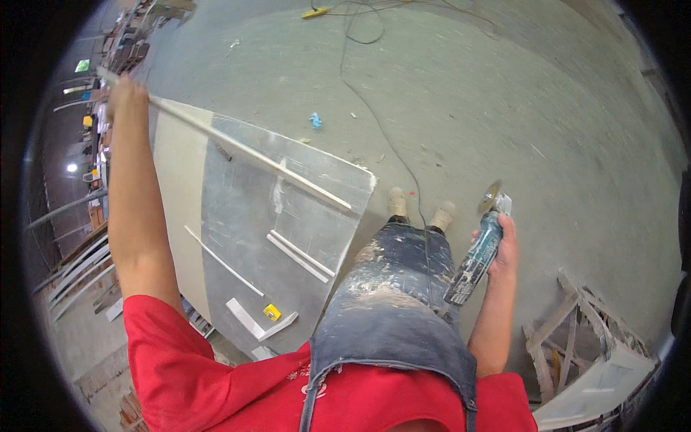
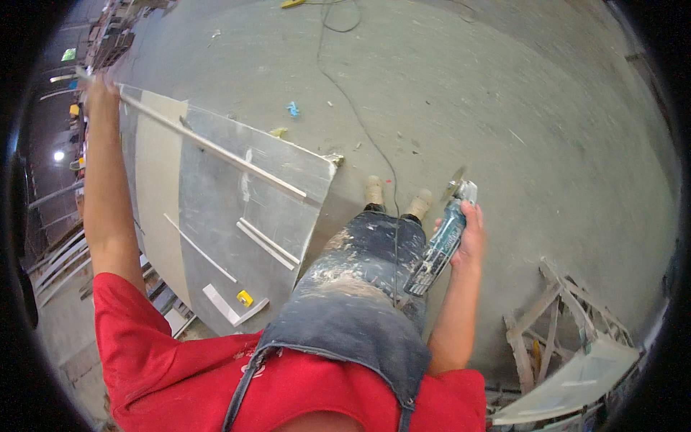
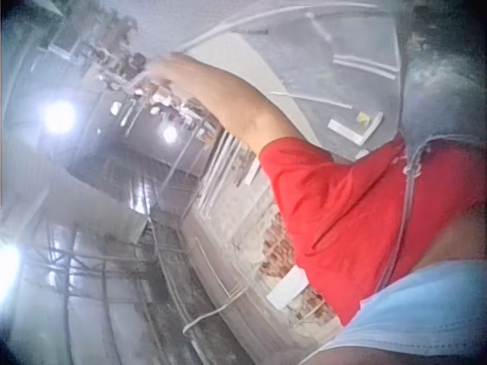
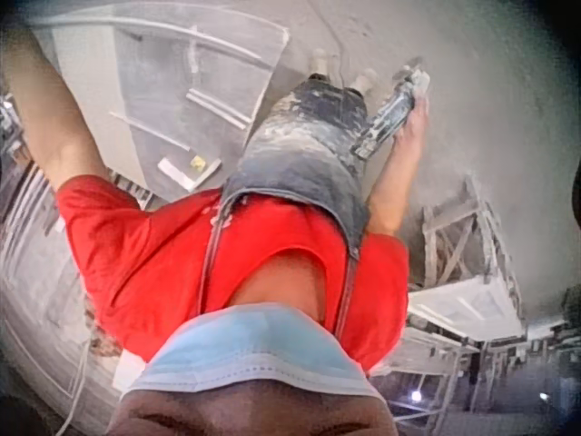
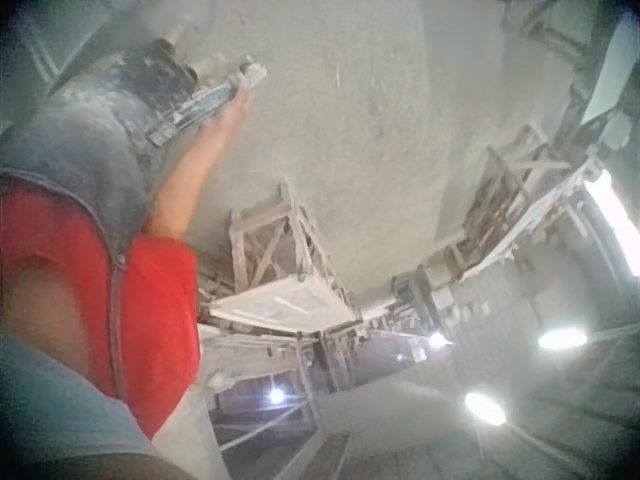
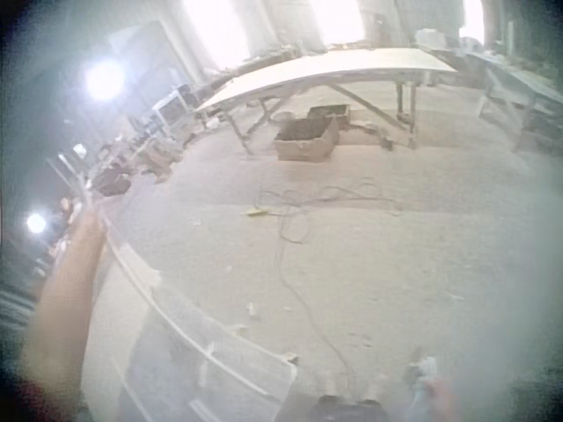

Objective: The person uses an angle grinder to smooth and cut white plastic or wood moldings on a workbench. They measure the pieces with a tape measure, grind edges, and fit the moldings into a white door panel, repeating the process for several pieces.

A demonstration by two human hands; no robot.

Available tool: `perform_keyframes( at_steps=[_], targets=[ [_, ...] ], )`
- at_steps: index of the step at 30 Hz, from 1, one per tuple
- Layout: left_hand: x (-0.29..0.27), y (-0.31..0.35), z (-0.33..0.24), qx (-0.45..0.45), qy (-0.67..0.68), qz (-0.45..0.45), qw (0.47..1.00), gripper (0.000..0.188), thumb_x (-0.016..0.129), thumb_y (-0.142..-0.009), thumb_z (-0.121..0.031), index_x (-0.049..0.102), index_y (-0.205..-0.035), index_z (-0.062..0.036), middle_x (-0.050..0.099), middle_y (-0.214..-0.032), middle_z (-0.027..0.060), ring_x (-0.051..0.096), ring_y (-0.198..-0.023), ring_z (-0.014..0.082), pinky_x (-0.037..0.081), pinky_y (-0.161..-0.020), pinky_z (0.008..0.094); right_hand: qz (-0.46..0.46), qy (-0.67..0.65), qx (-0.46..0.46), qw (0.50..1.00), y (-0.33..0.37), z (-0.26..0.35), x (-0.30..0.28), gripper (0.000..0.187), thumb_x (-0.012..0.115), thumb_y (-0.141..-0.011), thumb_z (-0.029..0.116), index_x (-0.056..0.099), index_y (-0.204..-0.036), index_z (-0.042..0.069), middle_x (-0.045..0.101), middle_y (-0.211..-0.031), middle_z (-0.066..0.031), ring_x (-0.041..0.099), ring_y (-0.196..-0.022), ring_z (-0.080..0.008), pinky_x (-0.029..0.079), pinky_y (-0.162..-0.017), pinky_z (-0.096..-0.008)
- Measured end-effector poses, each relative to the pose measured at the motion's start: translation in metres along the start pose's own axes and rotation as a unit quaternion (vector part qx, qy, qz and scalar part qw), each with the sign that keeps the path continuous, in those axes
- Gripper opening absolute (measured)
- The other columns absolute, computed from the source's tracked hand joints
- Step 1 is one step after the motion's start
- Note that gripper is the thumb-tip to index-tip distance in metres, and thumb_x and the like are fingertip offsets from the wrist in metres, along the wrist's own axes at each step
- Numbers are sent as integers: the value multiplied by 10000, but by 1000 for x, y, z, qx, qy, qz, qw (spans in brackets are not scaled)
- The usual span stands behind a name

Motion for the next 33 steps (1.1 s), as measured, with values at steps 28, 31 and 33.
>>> perform_keyframes(
  at_steps=[28, 31, 33],
  targets=[
    [401, 163, -283, 309, -43, 324, 893, 295, 718, -957, -186, 785, -1244, -206, 735, -1314, 50, 694, -1210, 203, 583, -981, 399, 10, 117, 27, 993, -4, 9, 38, 712, 762, -900, 268, 427, -1501, 81, 644, -1067, -108, 700, -818, -234, 663, -683, -426],
    [392, 180, -279, 235, 58, 321, 915, 282, 660, -988, -205, 775, -1237, -135, 745, -1285, 65, 691, -1223, 231, 579, -980, 397, 8, 153, 21, 988, 2, 9, 50, 709, 750, -901, 295, 435, -1502, 90, 625, -1147, -94, 682, -917, -224, 666, -752, -423],
    [356, 172, -248, 15, 263, 378, 887, 336, 641, -1006, -252, 737, -1281, -86, 703, -1349, 129, 680, -1244, 290, 573, -1000, 423, 12, 171, 10, 985, 3, 13, 46, 686, 721, -913, 313, 437, -1499, 96, 626, -1140, -81, 690, -896, -232, 661, -721, -413]
  ],
)
Point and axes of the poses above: each hand's wrist, its own y-axis away from the middle knuckle, its own x-axis out of the palm, z = x × y, the point moved 10 cm from there along -y, towards the middle knuckle
